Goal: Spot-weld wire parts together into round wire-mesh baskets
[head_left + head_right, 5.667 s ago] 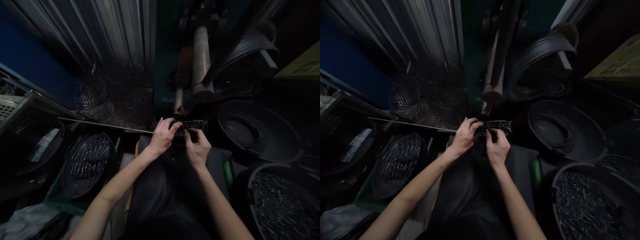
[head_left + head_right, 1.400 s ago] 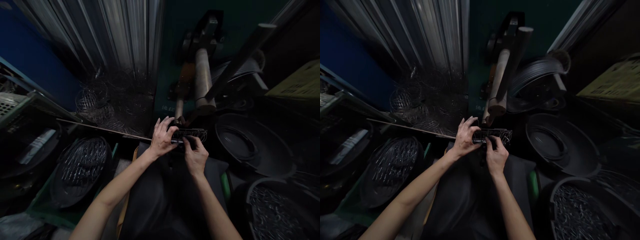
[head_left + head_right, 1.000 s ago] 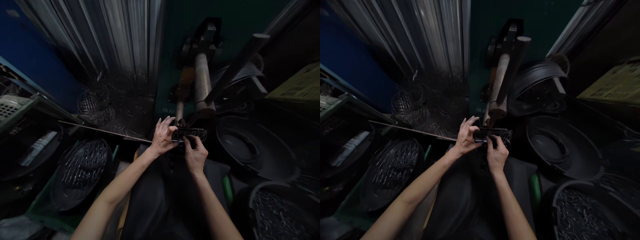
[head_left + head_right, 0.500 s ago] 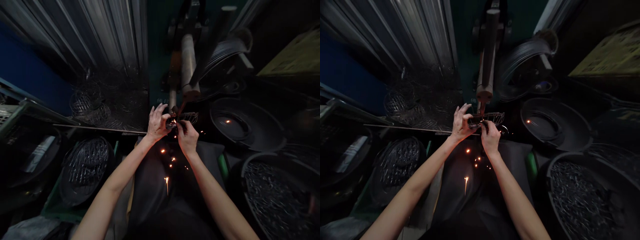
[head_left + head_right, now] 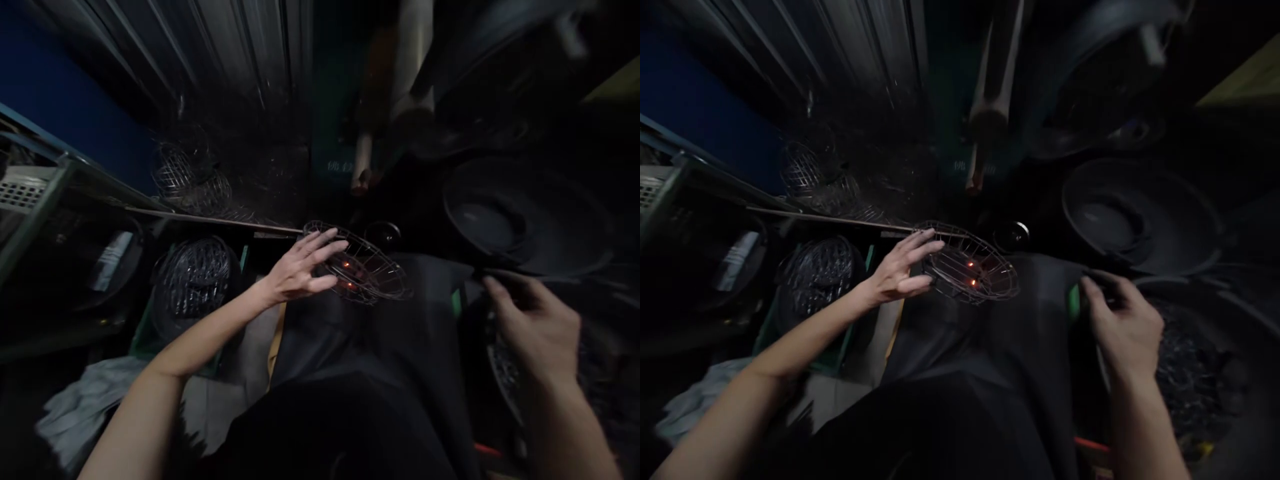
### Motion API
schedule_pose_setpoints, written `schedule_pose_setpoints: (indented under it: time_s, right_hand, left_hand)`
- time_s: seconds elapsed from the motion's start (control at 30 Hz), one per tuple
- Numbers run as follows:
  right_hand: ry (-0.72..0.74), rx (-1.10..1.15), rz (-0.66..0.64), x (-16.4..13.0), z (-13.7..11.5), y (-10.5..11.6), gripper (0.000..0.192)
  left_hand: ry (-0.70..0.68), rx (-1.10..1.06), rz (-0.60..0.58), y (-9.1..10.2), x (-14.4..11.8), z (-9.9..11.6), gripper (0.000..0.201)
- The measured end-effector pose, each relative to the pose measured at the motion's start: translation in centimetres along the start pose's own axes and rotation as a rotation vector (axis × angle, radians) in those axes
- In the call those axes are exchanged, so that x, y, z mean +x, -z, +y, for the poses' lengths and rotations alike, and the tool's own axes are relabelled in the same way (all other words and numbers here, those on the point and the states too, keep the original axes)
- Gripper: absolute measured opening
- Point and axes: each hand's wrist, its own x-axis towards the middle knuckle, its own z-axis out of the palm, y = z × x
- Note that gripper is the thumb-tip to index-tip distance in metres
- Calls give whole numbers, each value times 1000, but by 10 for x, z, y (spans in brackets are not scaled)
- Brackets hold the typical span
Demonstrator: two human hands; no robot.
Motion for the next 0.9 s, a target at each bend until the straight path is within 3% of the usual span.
schedule_pose_setpoints:
  time_s: [0.07, 0.17, 0.3, 0.4, 0.47, 0.57, 0.63, 0.77, 0.9]
  right_hand:
    - [-21, 64, -186, 0, -5, -15, 40]
    - [15, 73, -414, 4, -21, -54, 35]
    - [134, -15, -615, 9, -38, -113, 29]
    - [95, -61, -783, 10, -40, -144, 27]
    - [24, -28, -846, 8, -36, -155, 26]
    - [-111, 165, -877, 5, -33, -160, 23]
    - [-240, 302, -884, 2, -36, -157, 19]
    - [-528, 481, -879, -4, -48, -146, 17]
    - [-687, 608, -914, -8, -52, -139, 19]
  left_hand:
    - [-16, 25, 15, 11, -24, -2, 20]
    - [8, 124, 30, 17, -68, -8, 27]
    - [129, 256, 73, 11, -124, -5, 30]
    - [253, 232, 121, 3, -149, 12, 44]
    - [443, 125, 232, 1, -154, 27, 52]
    - [952, -132, 472, 4, -145, 44, 44]
    - [1210, -328, 550, 8, -132, 49, 39]
    - [1327, -605, 519, 13, -110, 45, 45]
    - [1435, -732, 567, 11, -108, 36, 61]
